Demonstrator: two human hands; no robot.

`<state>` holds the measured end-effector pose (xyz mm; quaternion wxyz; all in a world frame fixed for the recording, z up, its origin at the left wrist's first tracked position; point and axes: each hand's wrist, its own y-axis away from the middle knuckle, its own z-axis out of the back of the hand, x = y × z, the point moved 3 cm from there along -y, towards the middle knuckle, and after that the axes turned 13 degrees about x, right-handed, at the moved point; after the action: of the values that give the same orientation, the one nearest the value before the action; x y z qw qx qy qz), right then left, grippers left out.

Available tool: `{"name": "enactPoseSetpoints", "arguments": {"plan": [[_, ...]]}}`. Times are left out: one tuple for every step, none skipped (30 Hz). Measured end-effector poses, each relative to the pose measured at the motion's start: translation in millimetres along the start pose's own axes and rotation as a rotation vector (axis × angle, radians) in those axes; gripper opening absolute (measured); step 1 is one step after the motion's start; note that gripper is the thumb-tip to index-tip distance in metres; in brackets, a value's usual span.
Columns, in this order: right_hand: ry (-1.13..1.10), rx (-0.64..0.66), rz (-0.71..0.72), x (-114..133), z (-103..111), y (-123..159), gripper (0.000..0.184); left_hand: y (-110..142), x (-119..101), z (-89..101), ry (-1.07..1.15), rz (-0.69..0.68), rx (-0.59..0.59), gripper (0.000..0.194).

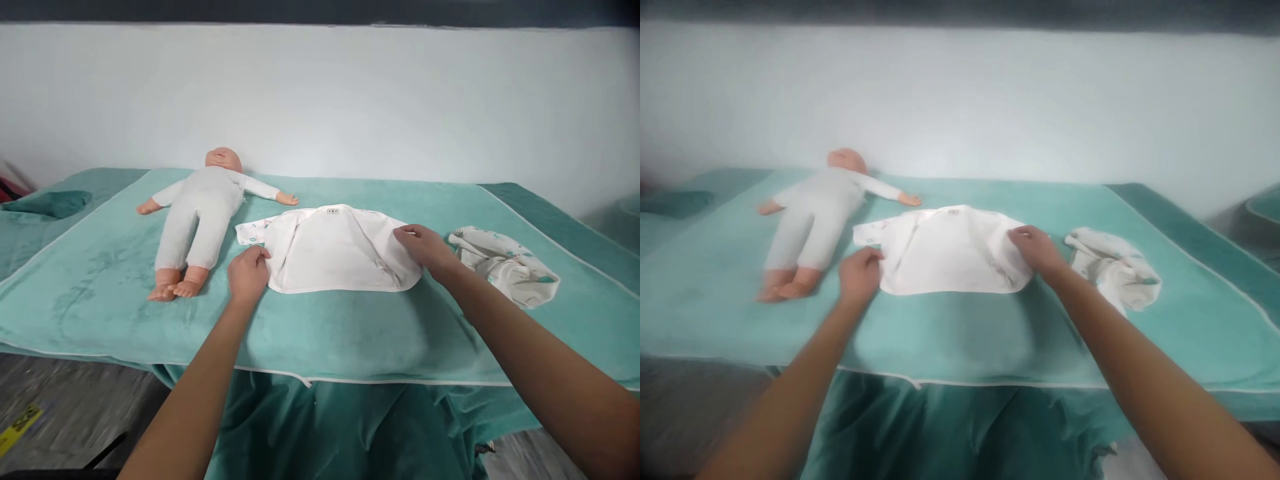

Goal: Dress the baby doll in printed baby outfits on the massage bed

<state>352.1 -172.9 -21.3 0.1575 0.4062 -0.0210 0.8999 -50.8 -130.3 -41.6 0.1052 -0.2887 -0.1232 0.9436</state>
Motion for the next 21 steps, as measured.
{"name": "enactPoseSetpoints", "arguments": {"plan": [[0.07, -0.043, -0.012, -3.1, 3.4, -3.5, 0.035, 0.1, -0.2, 0.1, 0.003, 0.0, 0.001, 0.026], [0.154, -0.099, 0.0, -7.3, 7.6, -6.0, 0.035, 0.3, -0.4, 0.2, 0.006, -0.001, 0.001, 0.026], [0.242, -0.148, 0.019, -13.0, 11.7, -7.8, 0.034, 0.4, -0.8, 0.3, 0.008, -0.002, -0.001, 0.026], [0.327, -0.182, 0.038, -19.9, 15.2, -9.0, 0.034, 0.6, -1.2, 0.5, 0.01, -0.004, -0.004, 0.026], [0.405, -0.202, 0.052, -27.7, 18.0, -9.6, 0.035, 0.8, -1.7, 0.7, 0.013, -0.004, -0.006, 0.026], [0.471, -0.211, 0.059, -35.6, 20.0, -10.0, 0.037, 1.0, -2.3, 1.1, 0.015, -0.003, -0.007, 0.026], [0.517, -0.213, 0.057, -43.0, 21.4, -10.3, 0.039, 1.4, -2.8, 1.5, 0.019, -0.002, -0.006, 0.026], [0.541, -0.213, 0.048, -49.2, 22.1, -10.7, 0.041, 1.8, -3.2, 1.9, 0.022, 0.0, -0.004, 0.026], [0.549, -0.219, 0.032, -53.8, 22.6, -11.5, 0.043, 2.3, -3.4, 2.3, 0.026, 0.003, 0.0, 0.026], [0.549, -0.224, 0.015, -56.6, 22.8, -12.7, 0.045, 2.8, -3.4, 2.7, 0.031, 0.008, 0.003, 0.026], [0.542, -0.217, 0.002, -57.7, 22.8, -14.7, 0.045, 3.0, -3.1, 2.9, 0.035, 0.01, 0.006, 0.026], [0.53, -0.195, -0.007, -57.7, 22.9, -17.5, 0.043, 3.0, -2.7, 3.0, 0.039, 0.01, 0.007, 0.026], [0.52, -0.164, -0.005, -56.6, 23.6, -20.6, 0.04, 2.7, -2.2, 3.0, 0.044, 0.007, 0.007, 0.026], [0.519, -0.13, 0.01, -54.5, 25.4, -23.9, 0.036, 2.1, -2.0, 2.9, 0.051, 0.004, 0.005, 0.025], [0.537, -0.108, 0.037, -51.4, 28.6, -26.8, 0.031, 1.5, -2.1, 3.0, 0.059, -0.001, 0.001, 0.025], [0.569, -0.104, 0.07, -47.4, 33.2, -28.9, 0.027, 1.4, -2.7, 3.4, 0.071, -0.007, -0.005, 0.024], [0.609, -0.124, 0.099, -42.4, 39.0, -30.2, 0.025, 2.3, -3.9, 4.6, 0.087, -0.012, -0.016, 0.024], [0.651, -0.169, 0.122, -35.8, 45.0, -30.6, 0.023, 5.3, -5.4, 6.7, 0.107, -0.014, -0.032, 0.024], [0.685, -0.221, 0.147, -27.1, 49.9, -30.2, 0.023, 11.2, -7.4, 9.9, 0.13, -0.02, -0.051, 0.024], [0.707, -0.265, 0.179, -16.2, 52.3, -29.1, 0.024, 20.8, -9.8, 14.4, 0.153, -0.035, -0.073, 0.025], [0.714, -0.291, 0.223, -2.7, 51.0, -27.5, 0.026, 35.1, -12.2, 20.0, 0.173, -0.054, -0.098, 0.026]]}}
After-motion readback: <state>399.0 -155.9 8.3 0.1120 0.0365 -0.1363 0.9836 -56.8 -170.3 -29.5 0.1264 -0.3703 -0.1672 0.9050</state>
